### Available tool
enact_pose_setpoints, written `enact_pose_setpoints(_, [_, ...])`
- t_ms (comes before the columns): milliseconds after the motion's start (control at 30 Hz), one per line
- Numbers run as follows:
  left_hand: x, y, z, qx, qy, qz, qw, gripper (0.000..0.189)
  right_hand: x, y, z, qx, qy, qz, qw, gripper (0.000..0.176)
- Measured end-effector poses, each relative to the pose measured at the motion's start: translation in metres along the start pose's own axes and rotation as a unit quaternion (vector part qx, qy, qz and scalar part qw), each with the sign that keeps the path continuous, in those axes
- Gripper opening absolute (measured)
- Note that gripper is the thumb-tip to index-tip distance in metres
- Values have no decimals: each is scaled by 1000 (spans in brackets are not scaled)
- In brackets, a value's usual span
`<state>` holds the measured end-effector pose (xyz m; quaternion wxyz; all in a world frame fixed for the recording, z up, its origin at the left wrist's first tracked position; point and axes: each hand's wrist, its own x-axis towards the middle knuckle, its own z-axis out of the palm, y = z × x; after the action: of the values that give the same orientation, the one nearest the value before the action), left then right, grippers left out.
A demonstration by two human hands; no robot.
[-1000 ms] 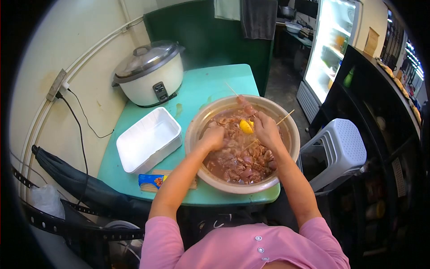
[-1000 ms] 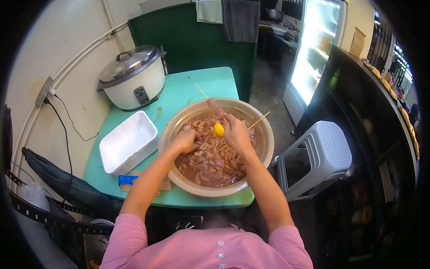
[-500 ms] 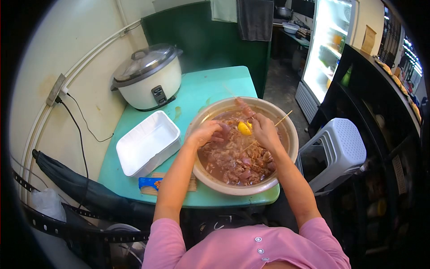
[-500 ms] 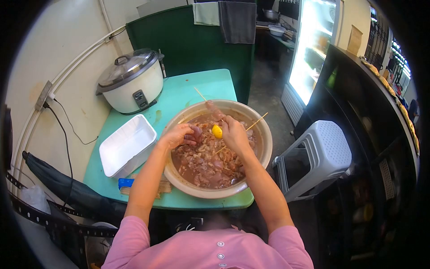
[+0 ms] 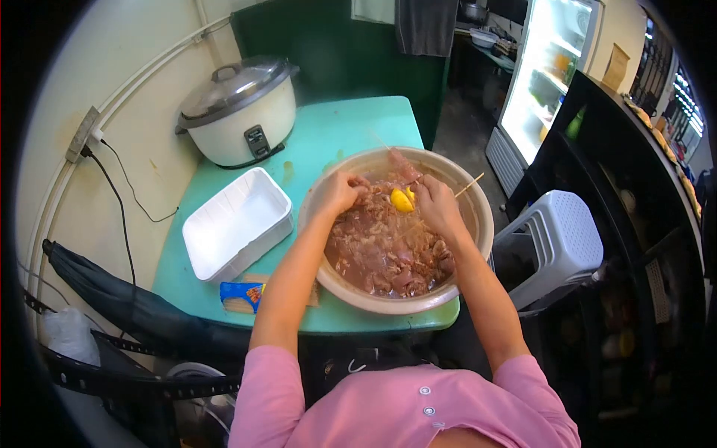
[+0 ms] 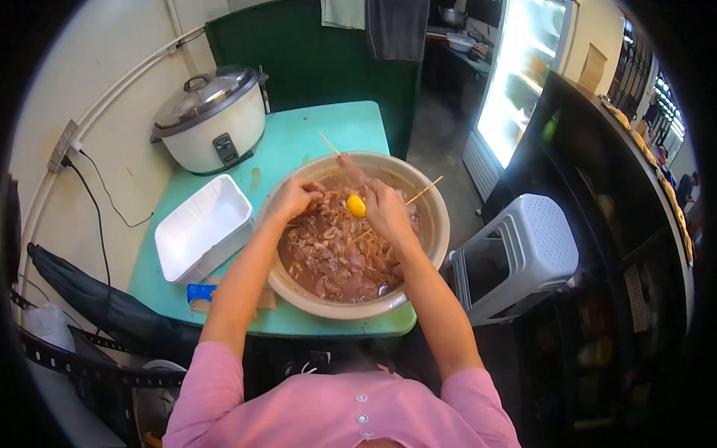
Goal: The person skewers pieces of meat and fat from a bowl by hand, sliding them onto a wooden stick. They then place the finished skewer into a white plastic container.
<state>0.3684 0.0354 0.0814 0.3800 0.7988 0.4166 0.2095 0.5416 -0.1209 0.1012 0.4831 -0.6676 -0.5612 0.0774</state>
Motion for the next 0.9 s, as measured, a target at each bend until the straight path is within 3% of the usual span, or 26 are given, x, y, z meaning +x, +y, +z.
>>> enact_pose_setpoints(33, [1,4,-1,84,26,16,996,21,0,-1,-1,-4,-3,3,1000,25])
enact_pose_setpoints(67, [1,7,-2,80,20,11,997,21,0,-2,-2,-9,-7,6,1000,25])
enact_pose_setpoints(133, [2,7,-2,207,82,84,971,25,1,0,-1,-10,-12,11,1000,25])
enact_pose_setpoints(267, [-21,32,-2,280,124,97,947,23,2,3,-1,-16,-14,17,1000,25])
enact_pose_setpoints(333, [-51,62,-6,212,-33,85,973,23,0,-3,-2,5,-5,7,1000,26])
enact_pose_setpoints(400, [-63,51,13,240,-10,218,946,21,1,-4,-3,17,-11,18,1000,26])
enact_pose_setpoints(433, [-68,59,15,187,-126,147,963,19,0,-4,-3,18,-9,21,1000,26])
enact_pose_setpoints(633, [-90,56,56,197,-178,228,937,20,0,-2,-2,23,-12,31,999,25])
enact_pose_setpoints(733, [-98,50,67,287,-132,297,901,18,0,0,-1,-9,-14,25,1000,24])
enact_pose_setpoints(800, [-94,50,65,280,-138,289,905,19,0,-1,-1,-2,-6,21,1000,23])
enact_pose_setpoints(900, [-76,46,44,147,-169,216,950,24,1,0,0,-9,-2,15,1000,23])
